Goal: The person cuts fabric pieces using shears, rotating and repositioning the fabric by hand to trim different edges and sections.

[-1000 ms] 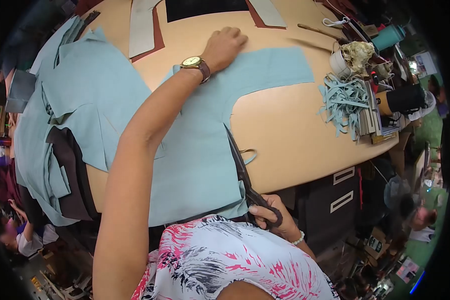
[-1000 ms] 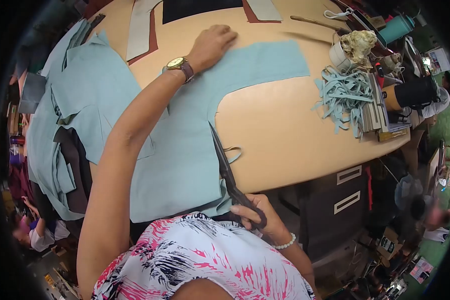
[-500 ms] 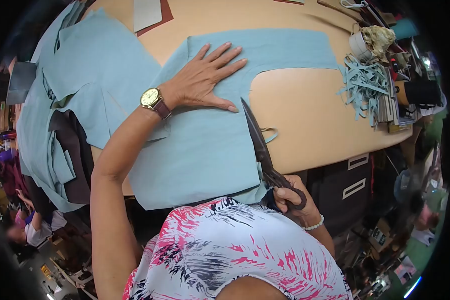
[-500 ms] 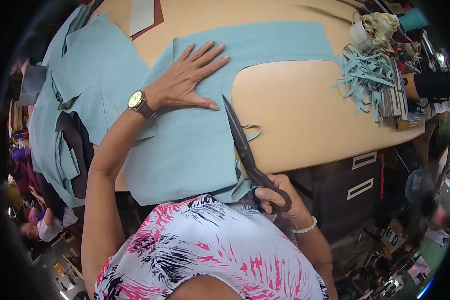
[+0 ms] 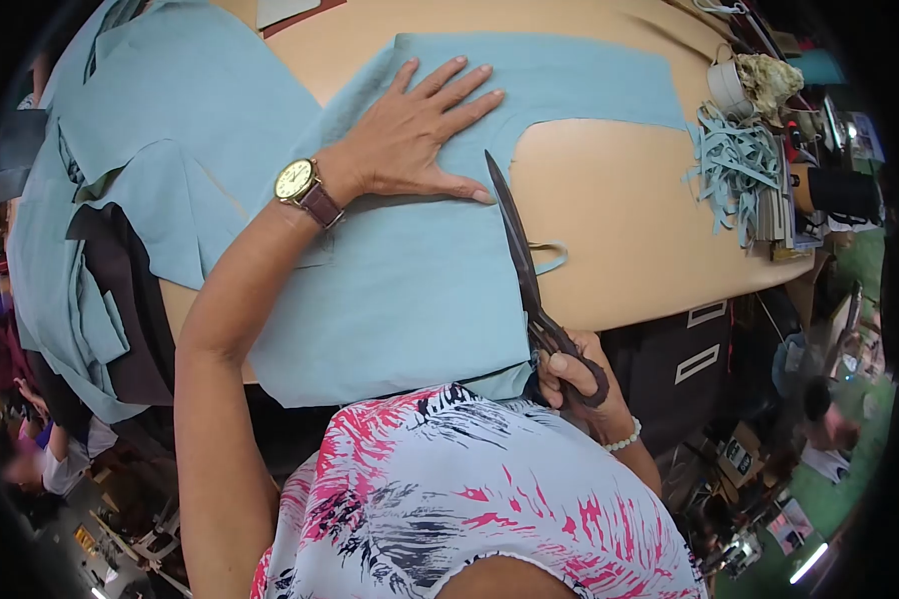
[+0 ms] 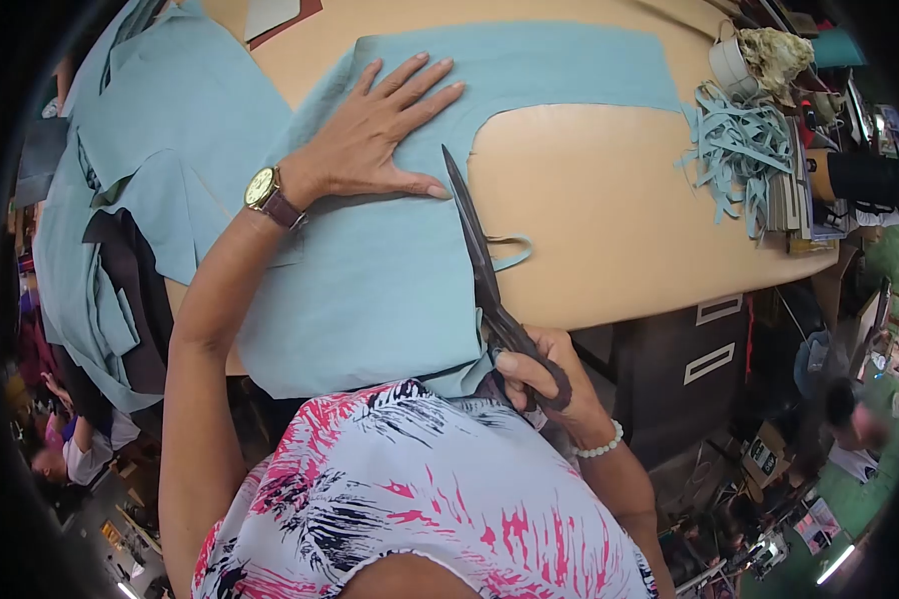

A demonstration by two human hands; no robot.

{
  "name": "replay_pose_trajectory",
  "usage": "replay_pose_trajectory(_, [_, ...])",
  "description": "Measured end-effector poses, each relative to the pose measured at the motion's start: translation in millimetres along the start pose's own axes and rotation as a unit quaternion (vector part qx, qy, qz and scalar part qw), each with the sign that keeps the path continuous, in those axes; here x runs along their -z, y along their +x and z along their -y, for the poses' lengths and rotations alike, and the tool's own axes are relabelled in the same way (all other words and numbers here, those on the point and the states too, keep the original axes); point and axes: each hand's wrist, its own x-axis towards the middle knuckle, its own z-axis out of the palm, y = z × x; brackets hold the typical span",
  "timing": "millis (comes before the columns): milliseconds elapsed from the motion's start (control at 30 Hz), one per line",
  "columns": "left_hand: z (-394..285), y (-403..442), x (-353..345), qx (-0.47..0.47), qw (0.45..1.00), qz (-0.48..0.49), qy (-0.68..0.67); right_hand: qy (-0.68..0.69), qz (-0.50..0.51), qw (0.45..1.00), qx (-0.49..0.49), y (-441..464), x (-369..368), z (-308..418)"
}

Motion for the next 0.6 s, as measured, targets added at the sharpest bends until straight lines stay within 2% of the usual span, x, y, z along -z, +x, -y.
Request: replay_pose_trajectory(600, [-18.2,-13.0,-3.5,0.071,0.997,-0.029,0.022,0.034,-0.025,0.999,-0.026,-2.0,-18.4,-4.3])
